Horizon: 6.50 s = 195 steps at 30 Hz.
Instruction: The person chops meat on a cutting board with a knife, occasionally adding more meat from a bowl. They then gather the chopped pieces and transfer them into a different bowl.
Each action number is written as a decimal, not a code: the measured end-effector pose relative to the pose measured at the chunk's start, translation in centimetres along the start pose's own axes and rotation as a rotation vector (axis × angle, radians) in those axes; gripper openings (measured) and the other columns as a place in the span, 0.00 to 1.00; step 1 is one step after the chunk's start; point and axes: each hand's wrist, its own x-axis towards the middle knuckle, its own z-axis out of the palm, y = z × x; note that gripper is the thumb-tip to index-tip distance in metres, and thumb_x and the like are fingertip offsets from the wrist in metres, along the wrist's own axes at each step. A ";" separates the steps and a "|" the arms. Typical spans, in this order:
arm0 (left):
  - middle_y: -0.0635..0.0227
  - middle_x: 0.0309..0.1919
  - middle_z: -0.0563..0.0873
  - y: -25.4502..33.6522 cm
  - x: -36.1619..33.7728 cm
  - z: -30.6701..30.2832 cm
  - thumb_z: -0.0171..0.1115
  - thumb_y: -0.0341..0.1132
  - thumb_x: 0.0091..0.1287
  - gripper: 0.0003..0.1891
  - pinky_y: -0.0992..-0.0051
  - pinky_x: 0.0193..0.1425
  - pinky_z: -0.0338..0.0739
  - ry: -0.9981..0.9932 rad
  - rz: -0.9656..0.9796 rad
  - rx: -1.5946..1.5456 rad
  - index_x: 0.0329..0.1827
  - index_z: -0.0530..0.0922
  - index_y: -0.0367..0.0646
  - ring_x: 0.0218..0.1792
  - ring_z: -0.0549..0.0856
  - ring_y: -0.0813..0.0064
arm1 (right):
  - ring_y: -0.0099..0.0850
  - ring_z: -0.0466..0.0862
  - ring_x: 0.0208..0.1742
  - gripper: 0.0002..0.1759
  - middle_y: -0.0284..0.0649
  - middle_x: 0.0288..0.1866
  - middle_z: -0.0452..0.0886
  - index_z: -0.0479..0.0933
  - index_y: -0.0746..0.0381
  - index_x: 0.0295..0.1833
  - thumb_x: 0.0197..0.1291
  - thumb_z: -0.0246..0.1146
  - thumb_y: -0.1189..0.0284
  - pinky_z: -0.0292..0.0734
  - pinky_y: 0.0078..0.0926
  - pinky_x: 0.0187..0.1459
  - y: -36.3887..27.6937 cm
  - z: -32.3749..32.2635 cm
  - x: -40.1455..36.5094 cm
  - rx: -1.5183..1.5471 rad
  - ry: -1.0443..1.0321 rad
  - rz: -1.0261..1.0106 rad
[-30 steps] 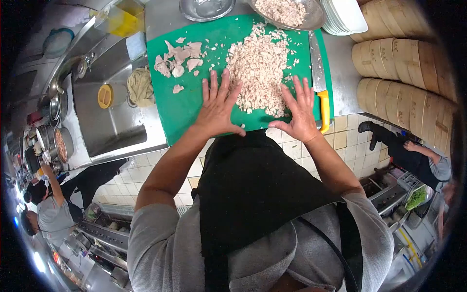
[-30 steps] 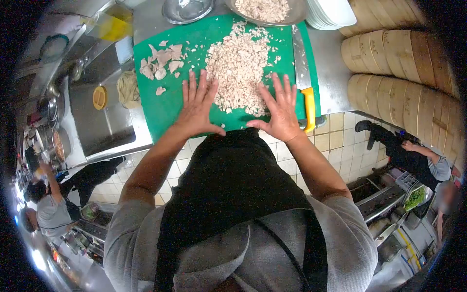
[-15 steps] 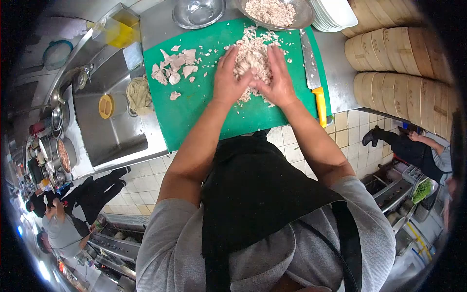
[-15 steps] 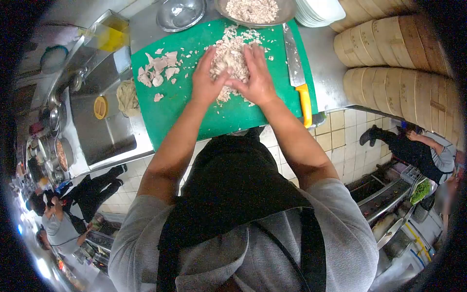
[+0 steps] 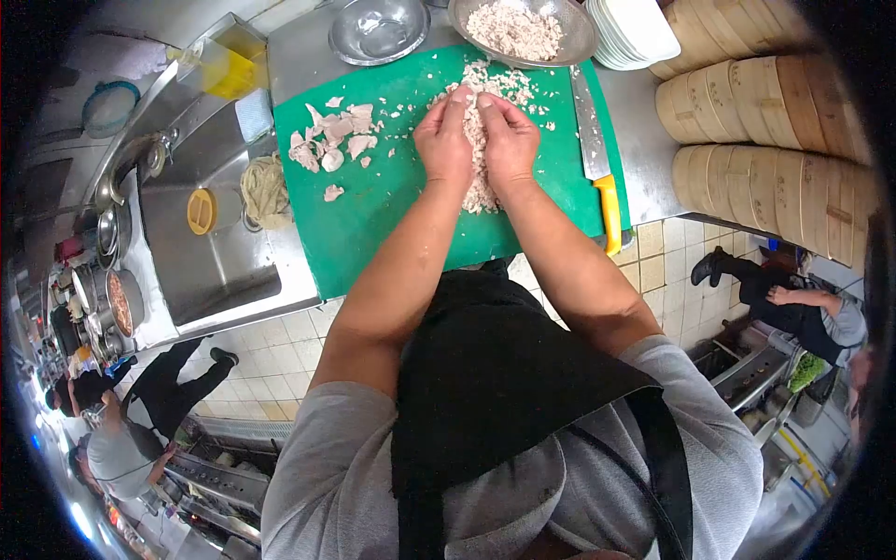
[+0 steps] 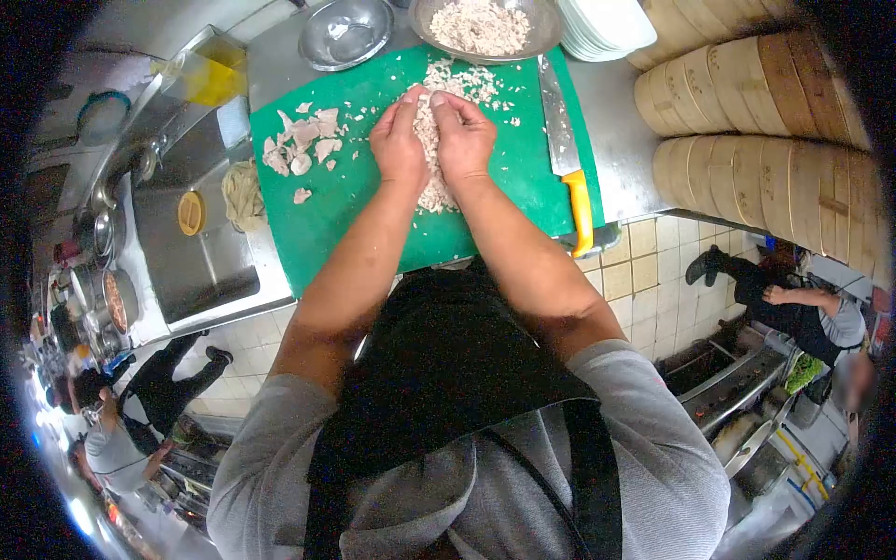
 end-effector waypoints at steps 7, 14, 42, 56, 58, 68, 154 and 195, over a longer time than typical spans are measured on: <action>0.59 0.54 0.90 2.9 -2.8 2.9 0.65 0.31 0.75 0.14 0.72 0.65 0.79 0.055 -0.103 -0.127 0.58 0.85 0.30 0.56 0.87 0.70 | 0.20 0.83 0.43 0.10 0.35 0.44 0.90 0.88 0.67 0.48 0.68 0.72 0.72 0.80 0.22 0.48 -2.3 0.3 -1.0 0.106 0.054 0.014; 0.59 0.50 0.90 5.4 -0.6 7.6 0.65 0.31 0.75 0.13 0.73 0.54 0.84 -0.048 -0.046 -0.177 0.56 0.85 0.30 0.49 0.89 0.71 | 0.21 0.83 0.43 0.11 0.36 0.43 0.89 0.87 0.69 0.48 0.69 0.70 0.71 0.81 0.23 0.47 -8.0 1.2 2.0 0.148 0.045 -0.083; 0.55 0.71 0.80 -2.4 8.2 -0.2 0.55 0.43 0.75 0.23 0.51 0.83 0.61 -0.801 0.634 1.352 0.67 0.82 0.43 0.75 0.74 0.49 | 0.57 0.75 0.75 0.25 0.61 0.71 0.78 0.76 0.67 0.71 0.72 0.64 0.69 0.68 0.47 0.76 -1.7 -6.9 6.5 -0.979 -0.441 -0.698; 0.50 0.81 0.67 4.1 4.2 -8.2 0.82 0.65 0.45 0.65 0.49 0.86 0.54 -0.915 0.466 1.169 0.85 0.60 0.45 0.83 0.60 0.43 | 0.56 0.78 0.71 0.24 0.56 0.66 0.83 0.79 0.67 0.67 0.71 0.65 0.66 0.71 0.50 0.73 -0.7 -4.1 4.9 -0.798 -0.867 -0.802; 0.49 0.84 0.60 4.8 2.5 -9.5 0.84 0.68 0.38 0.72 0.47 0.86 0.51 -0.980 0.470 1.167 0.86 0.57 0.45 0.84 0.56 0.43 | 0.58 0.71 0.77 0.33 0.55 0.74 0.76 0.76 0.63 0.72 0.67 0.70 0.58 0.63 0.57 0.78 -2.3 -5.4 2.3 -0.805 -0.931 -0.725; 0.47 0.83 0.61 1.6 1.7 -8.0 0.69 0.67 0.62 0.55 0.47 0.86 0.51 -0.756 0.614 1.364 0.84 0.60 0.41 0.84 0.57 0.45 | 0.78 0.41 0.84 0.80 0.66 0.87 0.41 0.49 0.52 0.88 0.29 0.85 0.42 0.43 0.78 0.78 1.6 -6.7 -4.1 -1.058 -0.568 -0.768; 0.54 0.44 0.88 13.9 5.4 -8.0 0.66 0.25 0.65 0.09 0.61 0.40 0.90 0.045 -0.011 0.099 0.44 0.76 0.37 0.38 0.90 0.60 | 0.53 0.85 0.52 0.23 0.50 0.53 0.81 0.80 0.54 0.66 0.65 0.67 0.75 0.81 0.48 0.53 -8.5 -16.5 3.8 -1.494 -0.153 -0.453; 0.57 0.40 0.88 3.1 6.4 -0.1 0.67 0.27 0.68 0.09 0.65 0.38 0.90 -0.145 -0.236 0.279 0.44 0.73 0.41 0.36 0.91 0.64 | 0.50 0.85 0.51 0.26 0.46 0.52 0.80 0.84 0.47 0.64 0.62 0.61 0.79 0.83 0.47 0.50 -8.3 -20.5 -8.5 -1.407 -0.446 -0.493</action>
